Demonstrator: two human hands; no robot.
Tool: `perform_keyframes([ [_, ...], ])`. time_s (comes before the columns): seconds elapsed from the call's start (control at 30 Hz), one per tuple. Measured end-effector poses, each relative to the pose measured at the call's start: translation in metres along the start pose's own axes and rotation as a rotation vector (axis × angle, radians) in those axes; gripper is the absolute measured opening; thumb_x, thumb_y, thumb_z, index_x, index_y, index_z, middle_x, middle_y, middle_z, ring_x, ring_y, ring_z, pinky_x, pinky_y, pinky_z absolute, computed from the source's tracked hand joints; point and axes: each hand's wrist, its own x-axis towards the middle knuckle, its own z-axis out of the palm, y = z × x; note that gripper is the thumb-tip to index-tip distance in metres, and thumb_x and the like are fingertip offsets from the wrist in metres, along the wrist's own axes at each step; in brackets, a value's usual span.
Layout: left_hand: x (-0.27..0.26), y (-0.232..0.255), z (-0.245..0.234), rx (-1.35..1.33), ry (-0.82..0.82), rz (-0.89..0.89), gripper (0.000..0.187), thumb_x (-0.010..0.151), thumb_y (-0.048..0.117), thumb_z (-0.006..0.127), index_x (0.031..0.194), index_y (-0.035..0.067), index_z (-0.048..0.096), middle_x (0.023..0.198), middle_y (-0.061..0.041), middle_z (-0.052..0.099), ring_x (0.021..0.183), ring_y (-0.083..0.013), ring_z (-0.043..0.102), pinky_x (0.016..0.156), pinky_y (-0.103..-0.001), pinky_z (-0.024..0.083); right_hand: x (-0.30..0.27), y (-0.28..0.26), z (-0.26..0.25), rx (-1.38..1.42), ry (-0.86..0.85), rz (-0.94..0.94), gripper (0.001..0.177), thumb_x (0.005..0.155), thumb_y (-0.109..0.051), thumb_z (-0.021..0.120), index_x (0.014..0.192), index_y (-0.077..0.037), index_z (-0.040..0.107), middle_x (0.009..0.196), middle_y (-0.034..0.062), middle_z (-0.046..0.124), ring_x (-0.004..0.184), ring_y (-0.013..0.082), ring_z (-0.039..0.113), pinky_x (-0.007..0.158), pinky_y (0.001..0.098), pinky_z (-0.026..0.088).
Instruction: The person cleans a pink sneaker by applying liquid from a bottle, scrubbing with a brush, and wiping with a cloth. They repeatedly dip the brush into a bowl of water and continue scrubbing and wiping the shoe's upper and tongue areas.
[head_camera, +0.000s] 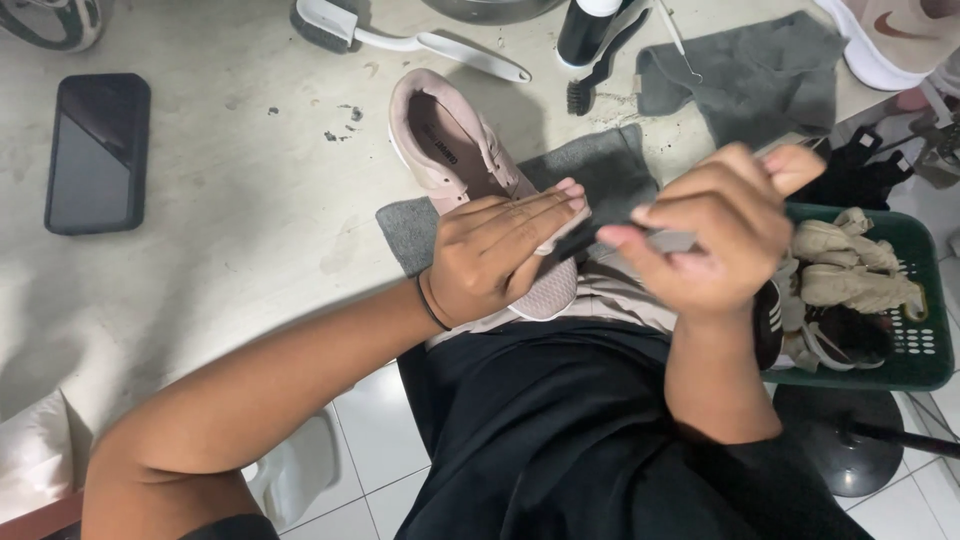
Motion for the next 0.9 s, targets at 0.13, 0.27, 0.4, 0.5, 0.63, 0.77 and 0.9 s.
perform_keyframes([
  [0.13,0.0,0.0,0.002,0.004,0.006,0.001,0.037,0.112,0.011,0.036,0.124,-0.008,0.066,0.125,-0.022,0.071,0.118,-0.0335,0.074,0.091,-0.036,0.066,-0.011,0.034,-0.002,0.02,0.04,-0.077,0.036,0.086,-0.034,0.087,0.07,-0.01,0.067,0.065,0.0036,0.066,0.064,0.0224,0.058,0.106,0.0392,0.024],
  [0.27,0.002,-0.001,0.003,-0.009,0.017,0.015,0.036,0.112,0.009,0.037,0.123,-0.009,0.066,0.124,-0.022,0.071,0.117,-0.034,0.074,0.088,-0.036,0.065,-0.004,0.02,0.008,0.053,0.038,-0.006,0.039,0.088,-0.041,0.079,0.07,-0.011,0.064,0.065,0.0032,0.063,0.063,0.0206,0.056,0.107,0.0391,0.026],
  [0.4,0.002,0.002,0.0,-0.017,0.003,0.001,0.037,0.112,0.01,0.036,0.122,-0.008,0.067,0.123,-0.021,0.072,0.117,-0.0335,0.074,0.091,-0.036,0.065,-0.009,0.026,0.006,0.145,-0.003,0.002,0.034,0.089,-0.035,0.08,0.073,-0.009,0.064,0.065,0.0044,0.062,0.064,0.0201,0.056,0.105,0.0392,0.029],
  [0.5,0.005,0.002,0.0,-0.037,0.005,0.008,0.038,0.112,0.01,0.035,0.121,-0.008,0.067,0.123,-0.02,0.072,0.117,-0.0336,0.073,0.09,-0.036,0.064,0.01,0.005,0.004,0.147,-0.027,0.033,0.033,0.088,-0.034,0.08,0.075,-0.008,0.065,0.067,0.0049,0.063,0.063,0.0207,0.054,0.099,0.0397,0.026],
  [0.63,0.003,0.0,-0.001,-0.029,-0.013,0.004,0.039,0.112,0.011,0.034,0.121,-0.008,0.067,0.124,-0.021,0.071,0.118,-0.0337,0.074,0.09,-0.035,0.063,0.013,0.016,-0.007,0.122,-0.039,0.095,0.035,0.092,-0.03,0.077,0.075,-0.003,0.064,0.068,0.0086,0.064,0.061,0.0222,0.05,0.093,0.0417,0.025],
  [0.77,0.001,-0.002,0.004,-0.035,-0.03,0.003,0.043,0.113,0.019,0.034,0.123,-0.009,0.065,0.123,-0.021,0.072,0.117,-0.0348,0.074,0.089,-0.036,0.063,-0.007,0.01,0.006,0.082,0.006,0.014,0.033,0.088,-0.037,0.083,0.073,-0.015,0.065,0.066,-0.0001,0.063,0.067,0.0179,0.056,0.115,0.0374,0.022],
  [0.9,-0.001,-0.002,0.005,0.003,-0.007,-0.016,0.033,0.111,0.01,0.04,0.123,-0.009,0.065,0.122,-0.022,0.072,0.115,-0.0339,0.075,0.088,-0.036,0.064,-0.009,0.023,0.006,0.09,-0.004,-0.026,0.034,0.091,-0.032,0.081,0.074,-0.008,0.064,0.065,0.0036,0.062,0.063,0.0194,0.055,0.087,0.0333,0.028],
])
